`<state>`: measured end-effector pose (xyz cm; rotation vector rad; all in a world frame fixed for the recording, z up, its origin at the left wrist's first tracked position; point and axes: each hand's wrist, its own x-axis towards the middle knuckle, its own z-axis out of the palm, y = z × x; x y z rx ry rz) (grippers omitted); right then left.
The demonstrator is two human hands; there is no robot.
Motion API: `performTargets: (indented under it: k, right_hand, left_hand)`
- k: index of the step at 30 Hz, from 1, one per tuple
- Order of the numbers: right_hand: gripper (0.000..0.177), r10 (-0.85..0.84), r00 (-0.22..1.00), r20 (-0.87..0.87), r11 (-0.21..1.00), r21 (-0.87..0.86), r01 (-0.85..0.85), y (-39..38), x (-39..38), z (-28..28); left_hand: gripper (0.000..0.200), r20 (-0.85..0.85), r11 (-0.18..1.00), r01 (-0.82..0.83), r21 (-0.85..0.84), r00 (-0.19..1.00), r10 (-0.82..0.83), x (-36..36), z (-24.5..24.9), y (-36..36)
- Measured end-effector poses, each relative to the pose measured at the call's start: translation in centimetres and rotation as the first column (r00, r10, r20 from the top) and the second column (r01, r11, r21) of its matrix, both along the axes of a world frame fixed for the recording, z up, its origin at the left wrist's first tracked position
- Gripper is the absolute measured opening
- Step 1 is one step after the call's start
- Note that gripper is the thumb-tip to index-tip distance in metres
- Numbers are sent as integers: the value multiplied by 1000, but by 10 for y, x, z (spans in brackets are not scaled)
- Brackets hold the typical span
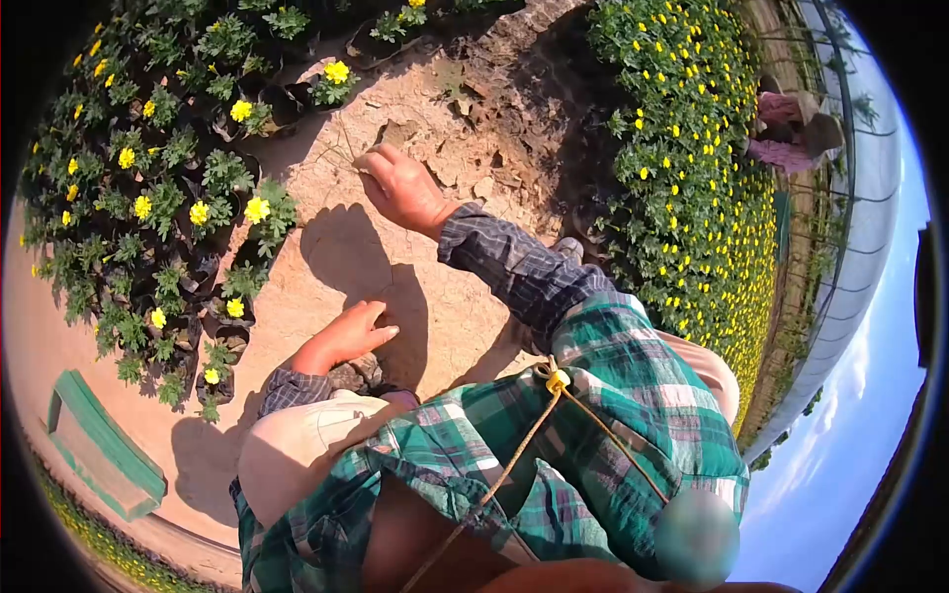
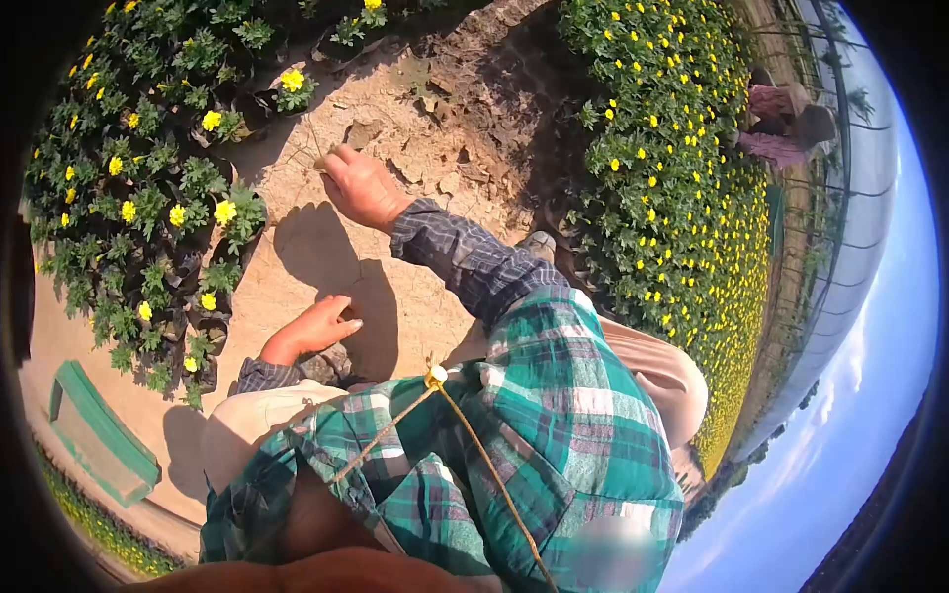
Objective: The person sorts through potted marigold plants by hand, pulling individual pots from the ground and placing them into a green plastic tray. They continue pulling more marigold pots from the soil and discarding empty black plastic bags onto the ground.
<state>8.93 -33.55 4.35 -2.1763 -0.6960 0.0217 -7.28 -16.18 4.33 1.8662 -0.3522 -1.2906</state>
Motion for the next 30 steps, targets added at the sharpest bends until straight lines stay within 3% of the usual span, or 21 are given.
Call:
performTargets:
  k: [1,2,4,6,7,8,10,12,14,15,16,17,18,20,22,24,26,28,30]
  right_hand:
    - [18,-338,934,-117,941,-64,333,-35,7,-8]
    - [21,-539,840,66,839,-45,542,-84,19,-37]
    - [36,-853,479,205,412,-299,861,-169,28,-43]
    - [48,-975,165,148,77,-472,878,-226,36,-36]
    - [52,-988,98,117,14,-573,820,-249,42,-34]
    - [53,-978,123,168,-4,-605,796,-264,42,-36]
    - [49,-932,334,140,175,-633,754,-312,47,-74]
    - [38,-897,365,248,113,-671,733,-329,52,-97]
    - [25,-832,464,303,204,-611,765,-329,46,-98]
    - [17,-784,472,402,247,-495,833,-313,41,-90]
    - [16,-883,445,150,357,-400,844,-312,48,-94]
    - [23,-928,372,9,321,-487,812,-294,52,-83]
    - [21,-890,417,-184,456,-386,802,-249,49,-42]
    - [18,-626,744,234,648,-375,663,-199,50,-27]
    - [15,-438,869,230,832,-263,489,-139,59,-8]
    - [15,-173,971,167,943,-257,212,-82,63,17]
    - [15,176,923,342,951,-303,-69,-38,61,16]
    - [13,374,898,233,878,-402,-261,4,61,3]
    - [13,504,835,222,806,-467,-363,30,58,-29]
  left_hand:
    - [33,-13,986,-58,-155,998,56,1,3,0]
    - [33,-6,986,-51,-159,999,51,1,2,-1]
    - [31,-98,979,-109,-171,991,93,0,-2,-1]
    - [31,-79,979,-107,-176,992,94,0,-4,-1]
    - [31,-35,981,-84,-177,996,79,-1,-6,1]
    - [31,7,983,-63,-175,998,65,-2,-7,2]
    - [32,-37,982,-87,-165,996,82,-1,-6,1]
    - [32,-90,981,-142,-132,987,130,-5,-5,3]
    - [37,7,978,-109,-180,994,113,-8,-14,6]
    - [37,21,979,-106,-175,994,111,-9,-14,7]
    - [38,36,980,-99,-171,994,107,-8,-14,6]
    - [38,39,983,-98,-156,994,105,-6,-14,4]
    - [38,40,985,-88,-147,995,95,-6,-13,2]
    - [38,38,986,-73,-148,996,80,-2,-14,-2]
    - [38,39,984,-48,-173,998,55,-1,-14,-4]
    - [36,18,976,-71,-205,997,77,2,-14,-6]
    - [35,-21,985,-75,-155,997,73,7,-2,-6]
    - [35,84,998,4,-64,996,2,7,-1,-6]
    - [34,69,997,-25,-79,997,30,8,-9,-6]
